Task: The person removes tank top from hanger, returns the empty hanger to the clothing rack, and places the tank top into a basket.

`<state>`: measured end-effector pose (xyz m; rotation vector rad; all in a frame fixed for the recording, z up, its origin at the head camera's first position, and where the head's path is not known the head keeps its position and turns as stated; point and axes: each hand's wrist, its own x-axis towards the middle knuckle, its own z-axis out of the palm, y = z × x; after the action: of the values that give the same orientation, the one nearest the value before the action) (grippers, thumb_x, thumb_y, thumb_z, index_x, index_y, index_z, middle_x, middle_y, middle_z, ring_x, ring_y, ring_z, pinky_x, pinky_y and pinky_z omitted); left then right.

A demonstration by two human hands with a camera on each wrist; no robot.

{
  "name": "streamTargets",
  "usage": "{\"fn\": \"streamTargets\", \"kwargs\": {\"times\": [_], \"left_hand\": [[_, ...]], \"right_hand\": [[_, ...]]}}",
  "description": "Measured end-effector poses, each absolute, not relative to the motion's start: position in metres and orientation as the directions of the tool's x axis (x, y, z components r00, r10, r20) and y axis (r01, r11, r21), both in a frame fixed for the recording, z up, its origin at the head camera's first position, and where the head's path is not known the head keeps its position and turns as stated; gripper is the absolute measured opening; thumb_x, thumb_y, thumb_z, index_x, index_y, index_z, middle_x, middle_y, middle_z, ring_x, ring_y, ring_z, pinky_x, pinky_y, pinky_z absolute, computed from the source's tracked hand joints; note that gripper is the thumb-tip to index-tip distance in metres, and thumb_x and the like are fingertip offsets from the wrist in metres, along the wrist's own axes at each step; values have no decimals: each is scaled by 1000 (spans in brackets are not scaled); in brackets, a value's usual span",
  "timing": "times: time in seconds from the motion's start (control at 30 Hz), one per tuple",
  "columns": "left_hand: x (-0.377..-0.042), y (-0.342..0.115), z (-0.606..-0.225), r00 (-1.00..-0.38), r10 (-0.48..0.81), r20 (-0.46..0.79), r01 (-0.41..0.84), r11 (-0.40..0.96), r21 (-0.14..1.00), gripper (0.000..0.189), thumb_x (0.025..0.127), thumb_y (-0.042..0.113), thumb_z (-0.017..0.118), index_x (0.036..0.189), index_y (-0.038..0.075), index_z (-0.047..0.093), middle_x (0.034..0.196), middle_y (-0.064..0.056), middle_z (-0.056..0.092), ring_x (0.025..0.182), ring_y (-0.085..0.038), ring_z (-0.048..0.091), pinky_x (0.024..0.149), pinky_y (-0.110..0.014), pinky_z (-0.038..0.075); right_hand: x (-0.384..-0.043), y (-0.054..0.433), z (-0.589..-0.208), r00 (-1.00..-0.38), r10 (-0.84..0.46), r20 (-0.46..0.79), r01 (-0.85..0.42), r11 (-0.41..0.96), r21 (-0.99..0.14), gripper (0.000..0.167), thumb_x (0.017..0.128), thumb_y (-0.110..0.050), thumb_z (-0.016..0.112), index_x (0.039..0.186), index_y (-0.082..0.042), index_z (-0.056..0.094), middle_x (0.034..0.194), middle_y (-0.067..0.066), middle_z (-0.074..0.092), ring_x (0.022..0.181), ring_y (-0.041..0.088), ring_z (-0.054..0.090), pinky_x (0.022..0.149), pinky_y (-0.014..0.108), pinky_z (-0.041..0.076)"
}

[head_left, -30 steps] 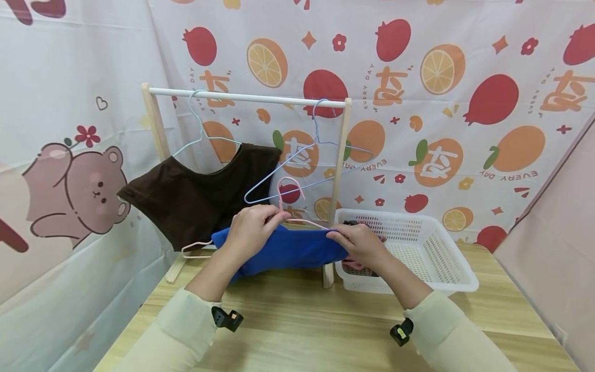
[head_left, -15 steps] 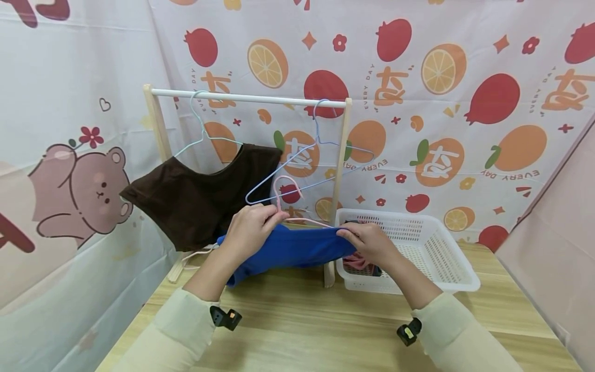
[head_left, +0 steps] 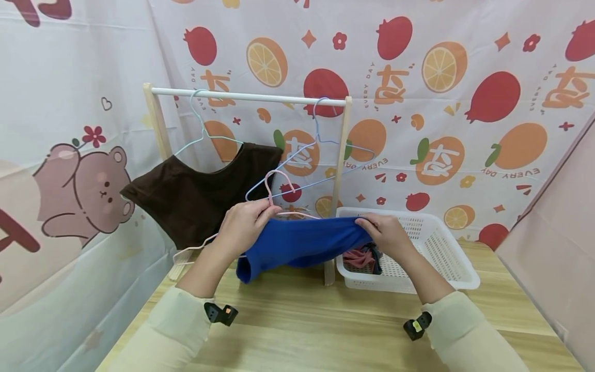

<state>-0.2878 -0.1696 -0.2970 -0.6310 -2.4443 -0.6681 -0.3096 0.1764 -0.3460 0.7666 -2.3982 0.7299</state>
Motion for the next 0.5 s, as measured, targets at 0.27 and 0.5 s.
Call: {"fn": "streamTargets", "kwargs": {"times": [0.27, 0.5], "left_hand": [[-285, -174, -297, -760, 279, 588, 537, 778, 326, 31, 98, 36, 58, 73, 18, 57, 56, 3, 40, 53, -12, 43, 50, -29, 34], [-280, -176, -295, -775, 230, 589, 490, 808, 328, 24, 99, 32, 58, 86, 14, 66, 58, 2, 49, 56, -15, 48, 50, -28, 38]], "right_hand": [[-311, 189, -348, -768, -276, 578, -567, 712, -414, 21, 98, -27, 61, 103, -11, 75, 90, 7, 75, 74, 16, 67, 74, 39, 55], [-309, 191, -354, -805, -213, 553, -534, 667, -520, 23, 95, -31, 65, 104, -13, 75, 75, 1, 68, 58, 11, 52, 55, 25, 41]]}}
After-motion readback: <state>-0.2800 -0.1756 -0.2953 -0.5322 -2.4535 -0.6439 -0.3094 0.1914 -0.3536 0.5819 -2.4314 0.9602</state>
